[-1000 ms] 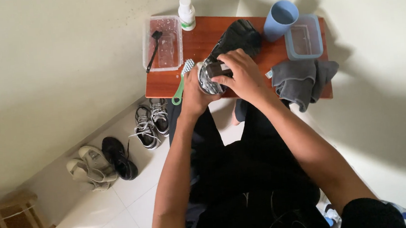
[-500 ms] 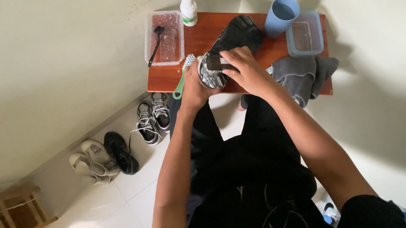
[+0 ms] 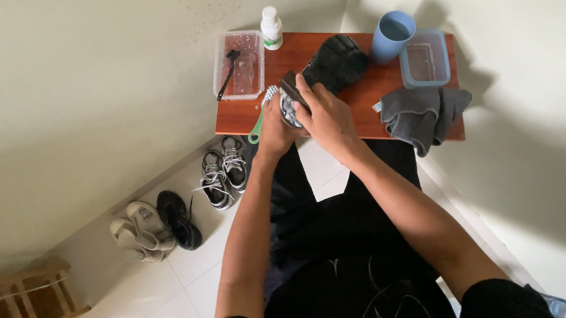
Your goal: The person cleans a black sneaker by first wiping the sole with a cloth, then scrubbing the sole and sides with a brush. The person uses a cleaning solution from a bottle and water from a cup, and wipes the shoe with a cloth.
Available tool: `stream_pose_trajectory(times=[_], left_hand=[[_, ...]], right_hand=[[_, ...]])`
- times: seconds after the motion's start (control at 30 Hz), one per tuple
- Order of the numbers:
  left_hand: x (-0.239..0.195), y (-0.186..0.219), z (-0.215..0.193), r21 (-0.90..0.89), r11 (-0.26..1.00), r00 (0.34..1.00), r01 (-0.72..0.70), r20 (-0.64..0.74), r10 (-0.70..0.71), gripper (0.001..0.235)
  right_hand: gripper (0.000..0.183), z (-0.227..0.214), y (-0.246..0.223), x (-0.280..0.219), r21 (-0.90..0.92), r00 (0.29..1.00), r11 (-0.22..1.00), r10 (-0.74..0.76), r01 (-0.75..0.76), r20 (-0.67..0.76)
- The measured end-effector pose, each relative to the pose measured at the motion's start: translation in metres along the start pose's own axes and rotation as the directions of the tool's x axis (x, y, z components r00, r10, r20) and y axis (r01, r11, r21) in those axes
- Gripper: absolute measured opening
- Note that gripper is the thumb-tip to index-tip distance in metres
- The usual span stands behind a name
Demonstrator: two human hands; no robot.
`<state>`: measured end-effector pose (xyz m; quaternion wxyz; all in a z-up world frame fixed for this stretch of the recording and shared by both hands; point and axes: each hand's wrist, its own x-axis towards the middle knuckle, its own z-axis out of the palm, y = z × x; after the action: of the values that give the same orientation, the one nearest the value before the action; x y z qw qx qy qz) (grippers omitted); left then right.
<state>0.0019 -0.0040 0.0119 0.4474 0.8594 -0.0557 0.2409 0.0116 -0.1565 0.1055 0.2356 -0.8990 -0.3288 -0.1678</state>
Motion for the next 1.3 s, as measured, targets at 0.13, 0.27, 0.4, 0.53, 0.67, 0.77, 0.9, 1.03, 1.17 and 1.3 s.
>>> stream_pose_trajectory(times=[0.13, 0.27, 0.4, 0.53, 0.67, 0.77, 0.9, 1.03, 1.17, 1.3], left_hand=[[0.000, -0.014, 0.002, -0.038, 0.999, 1.000, 0.022, 0.010, -0.021, 0.114], [0.004, 0.001, -0.008, -0.013, 1.000, 1.000, -0.024, 0.013, 0.025, 0.119], [-0.001, -0.002, 0.002, 0.027, 0.999, 0.999, 0.020, -0.031, -0.019, 0.110], [0.000, -0.006, -0.002, -0.053, 0.998, 0.999, 0.021, -0.028, -0.023, 0.109], [-0.004, -0.009, -0.009, -0.043, 0.997, 0.998, -0.062, 0.022, 0.063, 0.105], [-0.002, -0.004, -0.009, -0.062, 0.998, 0.999, 0.004, 0.052, -0.001, 0.115], [0.001, 0.005, -0.013, -0.086, 0.995, 0.998, 0.054, 0.046, -0.051, 0.116], [-0.001, -0.028, 0.003, -0.048, 0.995, 0.996, -0.089, 0.014, 0.090, 0.103], [0.003, -0.010, -0.010, -0.058, 0.998, 0.998, -0.026, 0.047, 0.029, 0.116], [0.004, -0.013, -0.008, -0.106, 0.993, 0.999, 0.043, 0.019, -0.041, 0.120]], right_hand=[[0.053, -0.003, 0.004, -0.029, -0.017, 0.998, 0.999, -0.038, 0.039, 0.044], [0.056, -0.005, 0.012, -0.018, 0.013, 0.991, 0.994, -0.111, 0.110, 0.070], [0.055, 0.004, 0.012, 0.009, 0.007, 0.995, 0.995, -0.096, 0.096, -0.028], [0.051, 0.013, 0.012, 0.001, 0.106, 0.990, 0.985, -0.138, 0.135, 0.024], [0.056, 0.017, 0.025, -0.024, 0.026, 0.961, 0.963, -0.268, 0.267, 0.072], [0.055, 0.013, 0.026, -0.017, 0.016, 0.970, 0.970, -0.241, 0.241, 0.003], [0.054, 0.020, 0.019, -0.012, 0.069, 0.977, 0.979, -0.183, 0.191, -0.112], [0.054, 0.027, 0.023, -0.027, 0.091, 0.963, 0.959, -0.266, 0.269, -0.038], [0.054, 0.016, 0.030, -0.029, 0.096, 0.976, 0.973, -0.205, 0.211, -0.068], [0.056, 0.018, 0.027, -0.048, 0.063, 0.983, 0.985, -0.154, 0.161, -0.100]])
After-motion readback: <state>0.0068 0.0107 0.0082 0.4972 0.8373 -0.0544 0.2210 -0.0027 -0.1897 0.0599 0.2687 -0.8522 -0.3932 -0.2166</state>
